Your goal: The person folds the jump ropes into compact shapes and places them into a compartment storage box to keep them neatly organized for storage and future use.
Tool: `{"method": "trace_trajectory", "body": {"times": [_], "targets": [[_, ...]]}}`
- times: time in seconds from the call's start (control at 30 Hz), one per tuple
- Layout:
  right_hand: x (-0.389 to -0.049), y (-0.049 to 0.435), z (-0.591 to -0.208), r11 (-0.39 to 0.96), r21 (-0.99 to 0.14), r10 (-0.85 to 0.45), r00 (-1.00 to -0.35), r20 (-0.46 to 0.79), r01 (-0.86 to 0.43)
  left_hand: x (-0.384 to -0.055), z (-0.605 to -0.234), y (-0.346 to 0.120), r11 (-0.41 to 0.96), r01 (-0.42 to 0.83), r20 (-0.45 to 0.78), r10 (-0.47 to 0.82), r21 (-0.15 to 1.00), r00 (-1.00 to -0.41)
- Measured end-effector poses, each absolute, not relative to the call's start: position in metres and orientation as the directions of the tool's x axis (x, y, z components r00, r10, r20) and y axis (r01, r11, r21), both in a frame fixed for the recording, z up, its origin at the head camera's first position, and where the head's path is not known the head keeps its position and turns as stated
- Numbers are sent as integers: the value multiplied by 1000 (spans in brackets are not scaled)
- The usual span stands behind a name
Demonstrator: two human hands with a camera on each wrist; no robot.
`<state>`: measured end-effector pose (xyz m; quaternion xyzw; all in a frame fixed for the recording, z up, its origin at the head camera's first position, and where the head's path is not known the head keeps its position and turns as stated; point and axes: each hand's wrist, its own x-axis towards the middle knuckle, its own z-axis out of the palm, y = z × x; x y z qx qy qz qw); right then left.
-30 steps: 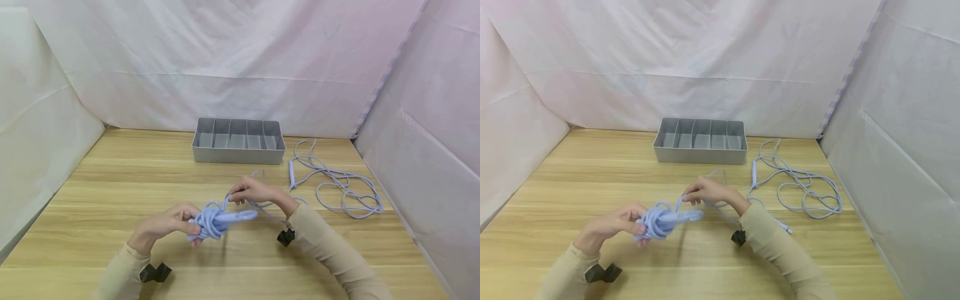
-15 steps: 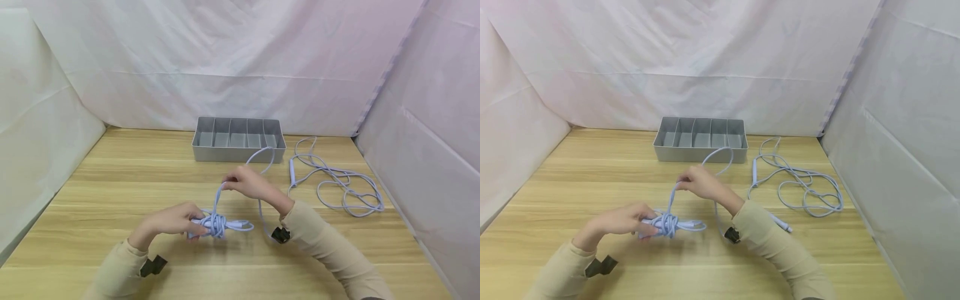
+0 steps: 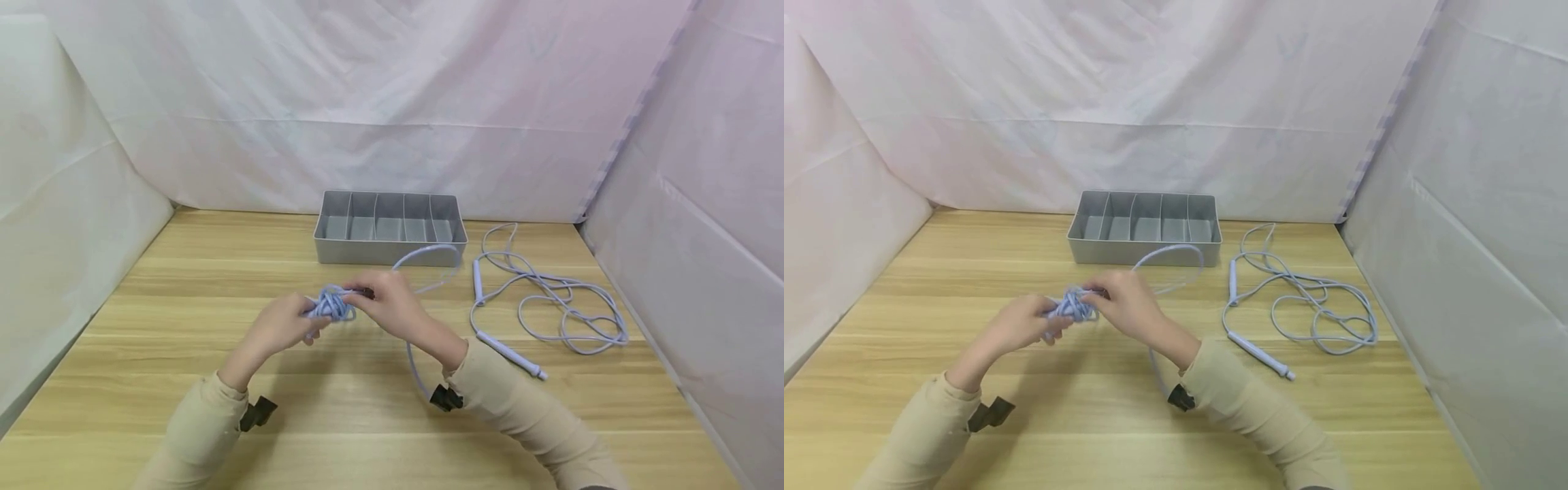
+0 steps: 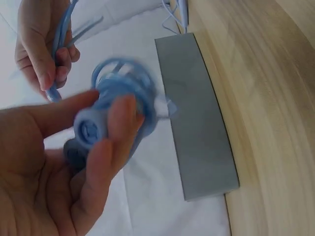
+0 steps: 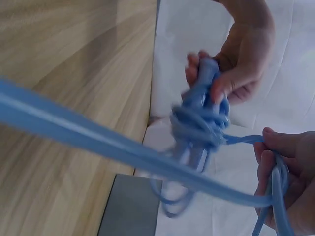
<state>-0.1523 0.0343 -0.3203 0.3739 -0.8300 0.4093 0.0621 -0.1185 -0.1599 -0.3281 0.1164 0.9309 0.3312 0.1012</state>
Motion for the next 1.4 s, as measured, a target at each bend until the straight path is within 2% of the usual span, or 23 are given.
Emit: {"method": "trace_trajectory", "body": {"times": [0.13, 0.23, 0.33, 0.43, 0.57, 0.7, 0.8, 0.93, 1.03, 1.17, 1.27, 1.33, 1.4], "targets": [[-149, 33, -324, 358, -724, -565, -754, 335, -590, -124, -332, -162, 670, 100, -20, 169, 735, -985], [-149, 33, -326, 340, -775, -559, -777, 289, -533, -126, -335, -161, 549, 64, 4, 109, 833, -994], [-151, 34, -326, 310, -814, -580, -776, 246, -491, -127, -336, -159, 390, 30, 3, 69, 920, -998], [-156, 39, -324, 303, -853, -638, -756, 149, -424, -129, -337, -161, 275, 27, 26, 6, 961, -1000], [-163, 48, -321, 303, -884, -739, -673, 18, -356, -130, -337, -165, 269, 49, 72, -74, 962, -995], [-170, 53, -317, 318, -855, -799, -601, -8, -411, -129, -341, -165, 276, 53, 77, -78, 960, -994], [-175, 54, -313, 352, -831, -791, -611, -19, -430, -129, -345, -161, 301, 52, 67, -38, 952, -997], [-179, 51, -309, 373, -858, -733, -680, -38, -354, -129, -349, -155, 335, 37, 53, -38, 941, -998], [-177, 48, -307, 323, -909, -717, -695, -54, -262, -133, -351, -153, 317, 17, 45, -80, 948, -996], [-172, 47, -306, 239, -961, -749, -656, -94, -136, -140, -356, -156, 386, 19, 73, -124, 922, -990], [-170, 47, -309, 224, -970, -769, -629, -115, -96, -143, -359, -158, 432, 24, 92, -135, 901, -987], [-169, 47, -312, 237, -965, -785, -608, -120, -115, -145, -359, -158, 397, 17, 69, -117, 918, -991], [-167, 48, -316, 260, -956, -797, -589, -132, -139, -145, -357, -158, 306, -4, 25, -91, 952, -996]]}}
